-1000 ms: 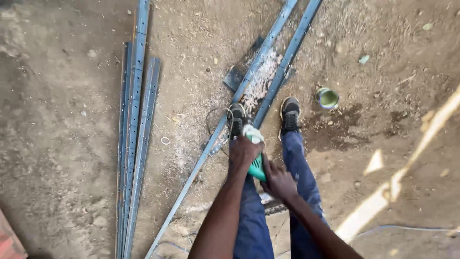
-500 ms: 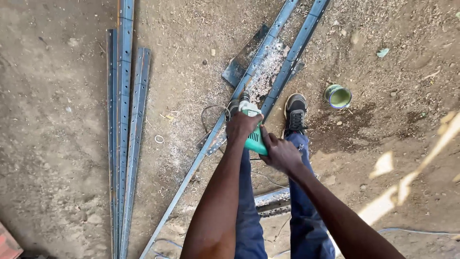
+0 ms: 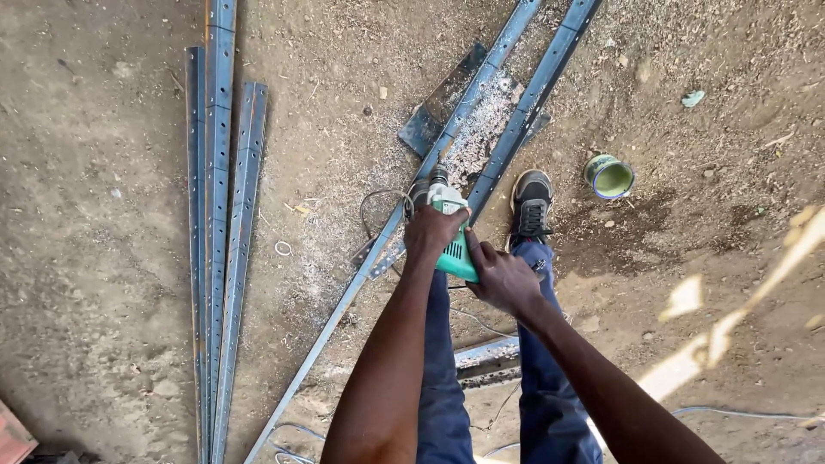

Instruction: Using a handheld power drill to create holes in metal bars on the ground.

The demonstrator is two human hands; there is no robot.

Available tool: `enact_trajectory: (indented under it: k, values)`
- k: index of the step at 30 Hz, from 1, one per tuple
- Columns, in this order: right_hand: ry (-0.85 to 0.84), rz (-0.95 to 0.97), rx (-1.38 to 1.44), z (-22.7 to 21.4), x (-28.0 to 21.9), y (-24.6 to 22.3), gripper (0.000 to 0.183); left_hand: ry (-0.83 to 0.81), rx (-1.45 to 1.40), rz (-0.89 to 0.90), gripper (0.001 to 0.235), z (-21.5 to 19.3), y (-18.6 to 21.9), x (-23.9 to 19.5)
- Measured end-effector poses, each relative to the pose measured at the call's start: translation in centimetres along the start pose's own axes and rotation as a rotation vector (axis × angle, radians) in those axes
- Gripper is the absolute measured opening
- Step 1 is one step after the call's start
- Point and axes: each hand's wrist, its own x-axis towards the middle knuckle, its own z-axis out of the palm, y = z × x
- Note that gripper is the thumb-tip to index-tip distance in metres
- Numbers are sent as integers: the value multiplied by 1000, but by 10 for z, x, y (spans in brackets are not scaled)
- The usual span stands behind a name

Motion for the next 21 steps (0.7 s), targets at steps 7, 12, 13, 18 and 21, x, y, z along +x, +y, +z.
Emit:
enact_trajectory:
  k: [7,12,13,18,21]
  values:
    - [-55,2,15,-25,3,-14,85,-46,12,-22,99,-15,-4,9]
    - [-53,2,-19,-21,8,-13,92,-79,-78,-10,98,-28,-16,-6]
    - [-49,0,-15,-26,8,-16,92,-75,-74,-10,98,-27,-18,-9]
    - [-32,-5,-38,-12,8,-6,95,-28,-164,-52,88,-20,-15,-23]
    - [-41,9,-4,-34,6,-14,85,-1,-164,-49,82,-6,-18,-11]
